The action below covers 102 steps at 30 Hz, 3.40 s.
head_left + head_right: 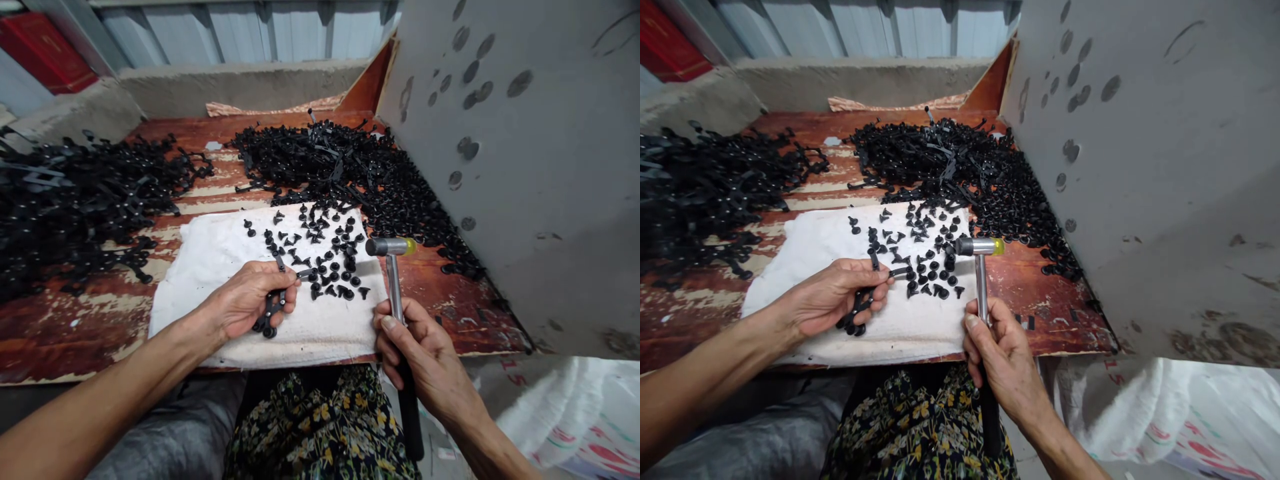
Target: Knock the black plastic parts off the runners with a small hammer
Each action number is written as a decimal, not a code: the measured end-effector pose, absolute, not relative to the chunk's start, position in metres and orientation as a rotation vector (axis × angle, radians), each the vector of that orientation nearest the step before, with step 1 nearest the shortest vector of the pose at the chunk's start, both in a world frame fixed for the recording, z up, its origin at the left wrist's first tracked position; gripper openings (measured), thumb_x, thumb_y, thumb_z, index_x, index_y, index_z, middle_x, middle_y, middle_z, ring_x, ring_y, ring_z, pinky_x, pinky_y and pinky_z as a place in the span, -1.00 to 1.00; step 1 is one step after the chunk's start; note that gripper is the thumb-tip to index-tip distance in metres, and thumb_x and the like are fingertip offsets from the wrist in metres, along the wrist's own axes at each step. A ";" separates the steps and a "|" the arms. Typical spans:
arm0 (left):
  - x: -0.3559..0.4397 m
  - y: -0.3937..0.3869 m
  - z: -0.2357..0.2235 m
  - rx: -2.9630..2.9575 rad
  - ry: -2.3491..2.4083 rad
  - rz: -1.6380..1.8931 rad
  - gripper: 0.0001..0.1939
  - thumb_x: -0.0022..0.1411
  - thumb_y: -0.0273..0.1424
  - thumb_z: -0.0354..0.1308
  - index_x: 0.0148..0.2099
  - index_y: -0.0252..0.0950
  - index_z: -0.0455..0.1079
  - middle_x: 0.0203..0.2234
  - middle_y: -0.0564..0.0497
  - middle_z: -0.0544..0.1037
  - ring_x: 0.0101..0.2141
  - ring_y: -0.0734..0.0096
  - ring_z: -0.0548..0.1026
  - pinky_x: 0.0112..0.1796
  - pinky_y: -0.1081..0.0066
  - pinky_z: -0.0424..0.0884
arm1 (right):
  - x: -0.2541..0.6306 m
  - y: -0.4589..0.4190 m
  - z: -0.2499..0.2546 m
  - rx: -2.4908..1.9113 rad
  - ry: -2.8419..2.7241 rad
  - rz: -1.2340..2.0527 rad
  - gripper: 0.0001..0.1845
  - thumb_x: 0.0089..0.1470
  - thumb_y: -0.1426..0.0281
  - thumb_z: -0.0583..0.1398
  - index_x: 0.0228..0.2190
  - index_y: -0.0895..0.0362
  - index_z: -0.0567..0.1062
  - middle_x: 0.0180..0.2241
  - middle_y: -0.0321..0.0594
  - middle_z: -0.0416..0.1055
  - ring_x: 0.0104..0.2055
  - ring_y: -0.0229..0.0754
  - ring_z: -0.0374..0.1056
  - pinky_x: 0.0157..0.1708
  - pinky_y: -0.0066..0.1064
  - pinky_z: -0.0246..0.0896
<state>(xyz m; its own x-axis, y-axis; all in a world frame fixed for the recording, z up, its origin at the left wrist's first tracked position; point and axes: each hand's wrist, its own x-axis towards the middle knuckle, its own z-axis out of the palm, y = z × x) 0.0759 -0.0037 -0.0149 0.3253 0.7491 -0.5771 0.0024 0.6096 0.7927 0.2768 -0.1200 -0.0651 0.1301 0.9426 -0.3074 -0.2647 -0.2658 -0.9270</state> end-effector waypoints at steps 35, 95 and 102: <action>0.077 0.000 -0.009 0.840 1.268 0.500 -0.77 0.02 -0.62 0.13 -0.64 -0.39 0.32 -0.72 -0.02 0.38 -0.72 0.48 0.31 -0.84 0.58 0.14 | 0.282 -0.125 -0.066 -1.364 -0.927 1.369 -0.66 0.21 0.07 0.14 -0.17 0.08 0.34 -0.59 -0.45 0.23 -0.67 -0.37 0.06 -0.77 -0.59 0.05; 0.022 -0.021 -0.006 0.961 1.313 0.570 -0.67 -0.06 -0.28 0.39 -0.44 -0.34 0.31 -0.64 0.05 0.44 -0.69 0.51 0.33 -0.74 0.55 0.26 | 0.274 -0.126 -0.047 -1.433 -2.350 0.334 -0.16 0.11 0.69 -0.09 0.37 0.02 -0.09 -0.33 -0.17 0.41 -0.55 -0.20 0.36 -0.58 -0.38 0.39; 0.026 -0.024 -0.011 1.218 1.248 0.357 -0.63 -0.01 -0.12 0.29 -0.42 -0.35 0.39 -0.65 0.04 0.42 -0.70 0.58 0.26 -0.72 0.59 0.14 | 0.277 -0.124 -0.051 -1.314 -1.904 0.455 -0.31 0.25 0.60 0.01 0.32 -0.10 0.11 0.08 -0.14 0.46 0.08 -0.18 0.42 0.03 -0.30 0.39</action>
<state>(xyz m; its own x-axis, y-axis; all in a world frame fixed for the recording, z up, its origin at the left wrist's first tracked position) 0.0261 -0.0240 -0.0106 0.3574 0.7756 -0.5203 0.3832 0.3863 0.8390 0.2768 -0.1238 -0.0513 -0.1774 0.9049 0.3869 0.6324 0.4061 -0.6597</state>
